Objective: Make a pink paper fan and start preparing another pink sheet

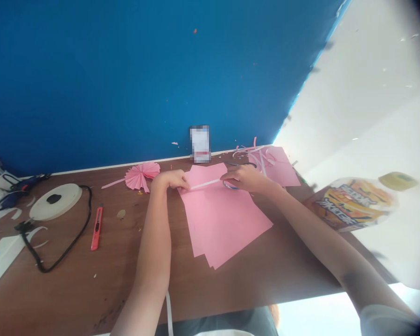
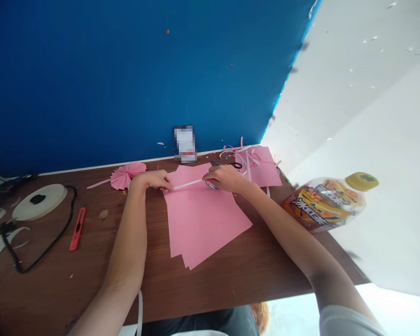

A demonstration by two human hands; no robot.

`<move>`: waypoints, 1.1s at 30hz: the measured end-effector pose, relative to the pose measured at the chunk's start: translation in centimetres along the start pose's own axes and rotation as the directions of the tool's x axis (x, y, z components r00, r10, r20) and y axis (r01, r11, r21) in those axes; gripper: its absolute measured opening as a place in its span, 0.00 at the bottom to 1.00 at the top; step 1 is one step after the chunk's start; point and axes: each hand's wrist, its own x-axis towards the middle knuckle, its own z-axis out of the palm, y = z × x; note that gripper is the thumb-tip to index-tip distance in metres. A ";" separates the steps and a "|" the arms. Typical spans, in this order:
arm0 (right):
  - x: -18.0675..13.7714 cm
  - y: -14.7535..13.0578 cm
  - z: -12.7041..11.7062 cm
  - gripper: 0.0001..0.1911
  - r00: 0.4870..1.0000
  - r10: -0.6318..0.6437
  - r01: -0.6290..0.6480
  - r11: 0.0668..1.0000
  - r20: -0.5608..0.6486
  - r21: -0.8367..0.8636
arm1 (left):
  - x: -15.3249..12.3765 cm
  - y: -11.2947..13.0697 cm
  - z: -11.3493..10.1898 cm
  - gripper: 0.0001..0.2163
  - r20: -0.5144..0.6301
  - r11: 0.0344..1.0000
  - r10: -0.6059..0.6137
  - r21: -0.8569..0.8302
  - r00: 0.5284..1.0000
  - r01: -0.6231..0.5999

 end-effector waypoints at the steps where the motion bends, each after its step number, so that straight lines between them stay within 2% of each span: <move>1: 0.0 0.0 0.0 0.16 1.000 0.000 0.000 1.000 -0.001 0.001 | 0.1 0.0 0.1 0.07 0.005 1.000 -0.007 0.007 1.000 0.007; 11: 0.1 -0.2 0.0 0.16 0.999 0.005 -0.003 0.998 0.040 -0.063 | 1.9 -0.6 0.6 0.07 0.035 0.996 -0.080 0.041 0.996 0.078; 23: 0.1 -0.2 0.0 0.16 0.998 0.027 -0.025 0.999 0.051 -0.046 | 2.0 -0.2 0.6 0.08 0.020 0.987 -0.136 0.083 0.990 0.134; 33: 0.2 -0.5 -0.4 0.16 0.994 0.042 -0.038 0.998 0.105 -0.042 | 1.7 1.0 0.6 0.09 0.021 0.942 -0.213 0.271 0.977 0.199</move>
